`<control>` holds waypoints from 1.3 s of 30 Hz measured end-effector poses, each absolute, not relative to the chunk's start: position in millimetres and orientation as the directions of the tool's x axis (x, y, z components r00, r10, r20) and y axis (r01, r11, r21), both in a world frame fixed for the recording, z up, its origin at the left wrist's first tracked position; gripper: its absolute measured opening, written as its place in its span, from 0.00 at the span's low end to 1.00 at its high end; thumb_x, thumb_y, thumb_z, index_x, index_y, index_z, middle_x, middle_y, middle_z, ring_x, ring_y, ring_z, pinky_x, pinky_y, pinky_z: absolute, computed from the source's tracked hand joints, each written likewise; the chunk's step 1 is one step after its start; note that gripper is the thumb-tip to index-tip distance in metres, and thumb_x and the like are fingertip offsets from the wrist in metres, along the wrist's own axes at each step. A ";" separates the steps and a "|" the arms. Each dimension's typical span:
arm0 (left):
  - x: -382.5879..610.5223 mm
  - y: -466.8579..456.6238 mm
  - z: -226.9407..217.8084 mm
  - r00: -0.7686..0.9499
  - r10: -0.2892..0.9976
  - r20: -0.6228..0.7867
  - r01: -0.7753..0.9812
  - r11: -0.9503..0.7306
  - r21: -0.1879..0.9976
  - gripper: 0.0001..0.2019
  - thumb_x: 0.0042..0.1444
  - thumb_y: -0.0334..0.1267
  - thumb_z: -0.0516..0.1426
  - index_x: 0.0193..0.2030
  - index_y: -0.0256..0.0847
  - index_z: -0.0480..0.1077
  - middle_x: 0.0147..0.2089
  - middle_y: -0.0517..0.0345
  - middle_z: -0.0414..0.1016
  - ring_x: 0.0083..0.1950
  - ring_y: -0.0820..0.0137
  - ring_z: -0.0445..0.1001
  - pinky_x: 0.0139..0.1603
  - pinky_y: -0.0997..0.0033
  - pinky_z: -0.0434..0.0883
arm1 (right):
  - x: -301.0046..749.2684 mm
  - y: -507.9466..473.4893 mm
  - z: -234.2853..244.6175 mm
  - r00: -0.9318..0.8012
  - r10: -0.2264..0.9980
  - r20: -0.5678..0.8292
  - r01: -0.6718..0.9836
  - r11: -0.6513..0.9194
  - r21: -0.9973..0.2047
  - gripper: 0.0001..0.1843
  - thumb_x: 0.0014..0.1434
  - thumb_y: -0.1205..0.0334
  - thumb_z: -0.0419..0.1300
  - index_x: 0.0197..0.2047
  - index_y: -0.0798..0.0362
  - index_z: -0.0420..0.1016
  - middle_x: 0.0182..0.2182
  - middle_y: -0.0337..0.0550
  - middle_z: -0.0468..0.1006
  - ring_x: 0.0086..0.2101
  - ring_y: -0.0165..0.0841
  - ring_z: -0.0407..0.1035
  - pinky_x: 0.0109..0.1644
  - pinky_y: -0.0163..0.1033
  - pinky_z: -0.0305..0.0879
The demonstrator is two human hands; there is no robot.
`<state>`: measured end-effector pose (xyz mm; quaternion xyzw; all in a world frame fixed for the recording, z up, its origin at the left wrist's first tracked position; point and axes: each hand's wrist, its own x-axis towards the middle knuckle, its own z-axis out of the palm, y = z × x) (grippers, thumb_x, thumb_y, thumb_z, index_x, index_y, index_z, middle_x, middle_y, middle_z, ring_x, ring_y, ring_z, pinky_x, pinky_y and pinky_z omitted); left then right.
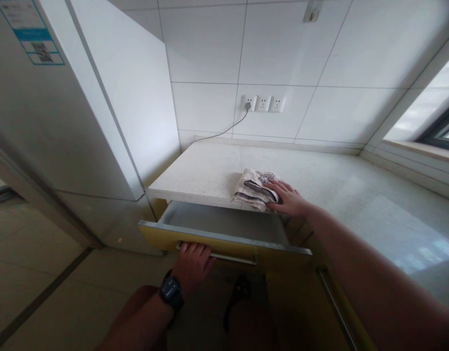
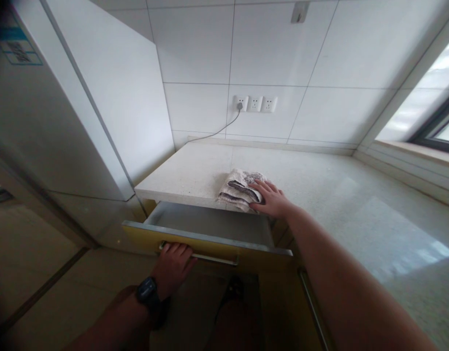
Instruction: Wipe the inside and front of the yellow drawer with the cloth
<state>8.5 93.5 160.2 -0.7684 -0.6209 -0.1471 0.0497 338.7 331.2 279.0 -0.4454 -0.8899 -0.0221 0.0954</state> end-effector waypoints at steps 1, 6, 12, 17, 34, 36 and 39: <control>8.9 86.9 159.4 0.181 0.941 0.285 0.970 -0.218 0.104 0.14 0.67 0.46 0.45 0.42 0.43 0.68 0.43 0.56 0.71 0.46 0.62 0.65 0.49 0.55 0.57 | 338.7 331.0 278.5 -0.583 0.790 0.192 0.799 0.600 -0.045 0.41 0.56 0.30 0.50 0.69 0.30 0.46 0.71 0.35 0.44 0.67 0.54 0.41 0.61 0.70 0.49; 9.7 56.4 156.0 0.174 0.945 0.276 0.969 -0.215 0.125 0.13 0.67 0.44 0.46 0.40 0.44 0.69 0.41 0.56 0.71 0.45 0.62 0.65 0.49 0.55 0.57 | 339.3 332.2 276.2 -0.588 0.783 0.203 0.793 0.607 -0.047 0.41 0.56 0.30 0.50 0.69 0.31 0.47 0.71 0.36 0.45 0.67 0.55 0.42 0.62 0.69 0.49; 9.8 26.6 154.6 0.175 0.940 0.292 0.946 -0.243 0.214 0.09 0.65 0.41 0.50 0.41 0.44 0.70 0.41 0.57 0.73 0.44 0.62 0.66 0.50 0.54 0.57 | 339.2 331.5 277.1 -0.589 0.779 0.214 0.790 0.611 -0.051 0.41 0.56 0.31 0.51 0.70 0.32 0.47 0.71 0.37 0.45 0.66 0.56 0.42 0.62 0.70 0.49; 9.8 6.3 149.5 0.174 0.913 0.370 0.936 -0.270 0.226 0.06 0.62 0.37 0.53 0.41 0.44 0.71 0.39 0.58 0.74 0.42 0.63 0.67 0.49 0.55 0.56 | 337.6 328.8 280.2 -0.584 0.788 0.197 0.797 0.603 -0.048 0.42 0.56 0.31 0.51 0.70 0.32 0.47 0.71 0.37 0.45 0.67 0.56 0.41 0.62 0.70 0.49; -2.4 -36.2 111.6 0.263 0.768 0.583 0.904 -0.407 0.129 0.11 0.61 0.37 0.48 0.40 0.47 0.71 0.32 0.62 0.75 0.36 0.64 0.71 0.46 0.58 0.58 | 333.4 323.5 289.1 -0.579 0.799 0.162 0.804 0.593 -0.055 0.43 0.55 0.32 0.52 0.70 0.35 0.48 0.70 0.39 0.46 0.66 0.56 0.42 0.63 0.67 0.49; -5.1 -38.8 105.2 0.269 0.711 0.650 0.895 -0.433 0.104 0.15 0.64 0.35 0.44 0.38 0.48 0.71 0.29 0.63 0.74 0.32 0.66 0.70 0.43 0.60 0.58 | 333.2 323.3 291.9 -0.584 0.796 0.159 0.800 0.597 -0.052 0.42 0.55 0.32 0.53 0.70 0.35 0.50 0.70 0.39 0.47 0.66 0.56 0.43 0.63 0.66 0.50; -9.6 -46.1 104.6 0.307 0.722 0.621 0.893 -0.444 0.075 0.15 0.62 0.30 0.44 0.40 0.49 0.71 0.32 0.63 0.76 0.33 0.67 0.72 0.43 0.61 0.60 | 332.1 324.5 295.9 -0.590 0.785 0.189 0.796 0.605 -0.031 0.39 0.56 0.36 0.54 0.68 0.36 0.55 0.68 0.39 0.53 0.65 0.54 0.48 0.63 0.63 0.53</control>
